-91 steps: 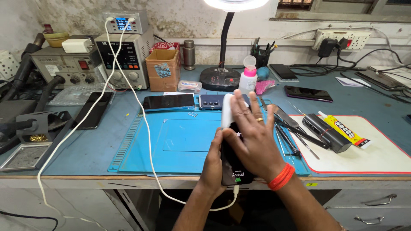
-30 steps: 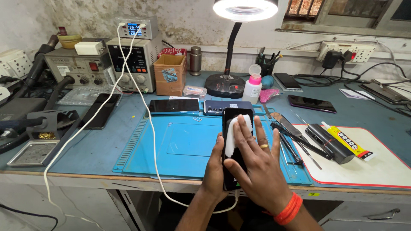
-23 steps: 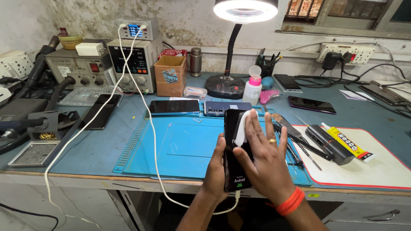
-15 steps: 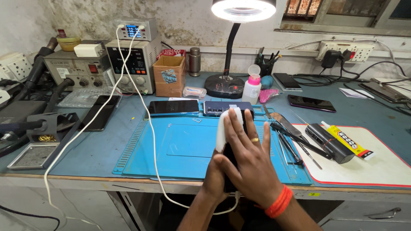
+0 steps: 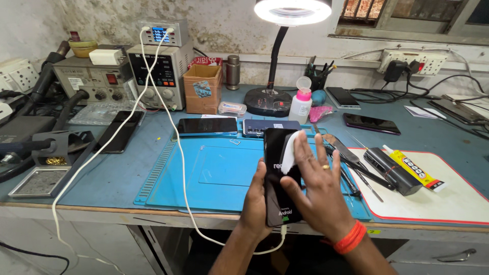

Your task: The person wipes a smartphone with a white cloth, then opens its back cover and works on the internal battery and components while the phone stays connected to a charging cable. They press the screen and handle the opened device on a blue mat.

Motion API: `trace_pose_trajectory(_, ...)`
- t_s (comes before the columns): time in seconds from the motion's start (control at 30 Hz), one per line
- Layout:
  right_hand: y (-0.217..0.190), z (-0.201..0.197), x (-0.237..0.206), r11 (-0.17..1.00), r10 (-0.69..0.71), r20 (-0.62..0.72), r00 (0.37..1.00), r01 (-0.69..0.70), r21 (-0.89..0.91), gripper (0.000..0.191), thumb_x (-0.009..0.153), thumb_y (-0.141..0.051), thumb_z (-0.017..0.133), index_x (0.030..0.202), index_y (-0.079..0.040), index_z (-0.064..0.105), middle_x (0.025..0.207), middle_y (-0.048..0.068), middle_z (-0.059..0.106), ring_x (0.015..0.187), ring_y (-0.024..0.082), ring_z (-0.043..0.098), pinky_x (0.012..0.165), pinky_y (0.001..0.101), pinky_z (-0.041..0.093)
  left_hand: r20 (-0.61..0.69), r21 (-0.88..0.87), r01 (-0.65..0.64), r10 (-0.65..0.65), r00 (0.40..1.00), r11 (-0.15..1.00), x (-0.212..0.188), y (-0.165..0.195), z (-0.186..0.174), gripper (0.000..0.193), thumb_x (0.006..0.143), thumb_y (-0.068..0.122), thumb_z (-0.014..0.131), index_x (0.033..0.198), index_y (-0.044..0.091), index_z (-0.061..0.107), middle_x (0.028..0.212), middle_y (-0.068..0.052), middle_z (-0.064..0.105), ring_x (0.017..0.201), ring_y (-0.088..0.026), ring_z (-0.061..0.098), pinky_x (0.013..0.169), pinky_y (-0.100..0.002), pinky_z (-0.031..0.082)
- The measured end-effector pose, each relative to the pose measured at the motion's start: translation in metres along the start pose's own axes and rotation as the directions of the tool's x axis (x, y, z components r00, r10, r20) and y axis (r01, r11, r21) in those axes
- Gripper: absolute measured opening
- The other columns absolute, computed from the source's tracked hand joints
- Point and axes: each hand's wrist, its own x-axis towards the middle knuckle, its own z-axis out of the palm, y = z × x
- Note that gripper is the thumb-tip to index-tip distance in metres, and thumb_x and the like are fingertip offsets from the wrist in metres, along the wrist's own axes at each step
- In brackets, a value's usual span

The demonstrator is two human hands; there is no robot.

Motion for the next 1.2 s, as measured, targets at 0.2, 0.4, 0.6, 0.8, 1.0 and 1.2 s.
trace_pose_trajectory(0.2, -0.028, 0.005, -0.047, 0.999, -0.032, 0.1, 0.994, 0.034, -0.01, 0.085, 0.098, -0.058, 0.047, 0.161, -0.005, 0.026, 0.168, 0.016, 0.026, 0.157, 0.041, 0.014, 0.118, 0.0657, 0.003, -0.054, -0.036, 0.022, -0.023, 0.998, 0.999, 0.006, 0.001, -0.004, 0.062, 0.107, 0.049, 0.038, 0.139, 0.0, 0.057, 0.131, -0.014, 0.068, 0.121, -0.022, 0.066, 0.109, -0.036, 0.051)
trace_pose_trajectory(0.4, -0.038, -0.001, -0.039, 0.978, -0.207, 0.14, 0.968, 0.208, 0.001, 0.083, 0.097, -0.059, 0.049, 0.158, -0.005, 0.033, 0.169, 0.014, 0.027, 0.158, 0.04, 0.011, 0.119, 0.0662, 0.001, 0.041, -0.114, 0.185, -0.182, 0.983, 0.976, 0.004, 0.01, -0.007, 0.069, 0.104, 0.055, 0.04, 0.137, -0.004, 0.056, 0.127, -0.018, 0.068, 0.119, -0.026, 0.065, 0.107, -0.04, 0.052)
trace_pose_trajectory(0.6, -0.025, -0.003, -0.012, 0.983, -0.184, 0.094, 0.979, 0.182, 0.026, 0.084, 0.097, -0.061, 0.048, 0.159, -0.006, 0.035, 0.168, 0.013, 0.03, 0.159, 0.037, 0.012, 0.121, 0.0665, -0.001, -0.176, -0.05, 0.183, -0.189, 0.966, 0.982, 0.002, 0.008, -0.004, 0.056, 0.102, 0.05, 0.043, 0.139, 0.011, 0.058, 0.126, -0.011, 0.068, 0.116, -0.024, 0.066, 0.101, -0.042, 0.054)
trace_pose_trajectory(0.8, -0.035, 0.011, -0.066, 0.96, -0.276, 0.14, 0.951, 0.281, -0.017, 0.084, 0.096, -0.067, 0.046, 0.156, -0.01, 0.038, 0.166, 0.01, 0.032, 0.157, 0.035, 0.015, 0.119, 0.0657, 0.001, 0.023, -0.174, 0.144, -0.142, 0.99, 0.974, 0.005, 0.006, -0.015, 0.068, 0.106, 0.055, 0.043, 0.137, -0.003, 0.059, 0.119, -0.019, 0.071, 0.102, -0.027, 0.07, 0.091, -0.04, 0.057)
trace_pose_trajectory(1.0, -0.014, 0.027, -0.104, 0.962, -0.188, 0.14, 0.972, 0.211, -0.171, 0.087, 0.096, -0.076, 0.038, 0.157, -0.014, 0.036, 0.166, 0.005, 0.03, 0.157, 0.033, 0.016, 0.118, 0.0679, 0.005, -0.125, -0.061, -0.032, 0.024, 0.992, 0.998, 0.004, 0.006, -0.007, 0.066, 0.104, 0.052, 0.039, 0.132, -0.005, 0.06, 0.116, -0.02, 0.071, 0.103, -0.029, 0.071, 0.094, -0.042, 0.058)
trace_pose_trajectory(1.2, 0.002, 0.034, -0.121, 0.967, -0.065, 0.091, 0.994, 0.085, -0.24, 0.085, 0.095, -0.072, 0.028, 0.157, -0.013, 0.031, 0.165, 0.007, 0.028, 0.154, 0.035, 0.015, 0.114, 0.071, 0.002, -0.179, -0.108, -0.091, 0.071, 0.981, 0.99, 0.004, 0.007, 0.003, 0.063, 0.103, 0.05, 0.039, 0.129, -0.003, 0.06, 0.118, -0.017, 0.07, 0.112, -0.028, 0.068, 0.095, -0.045, 0.058)
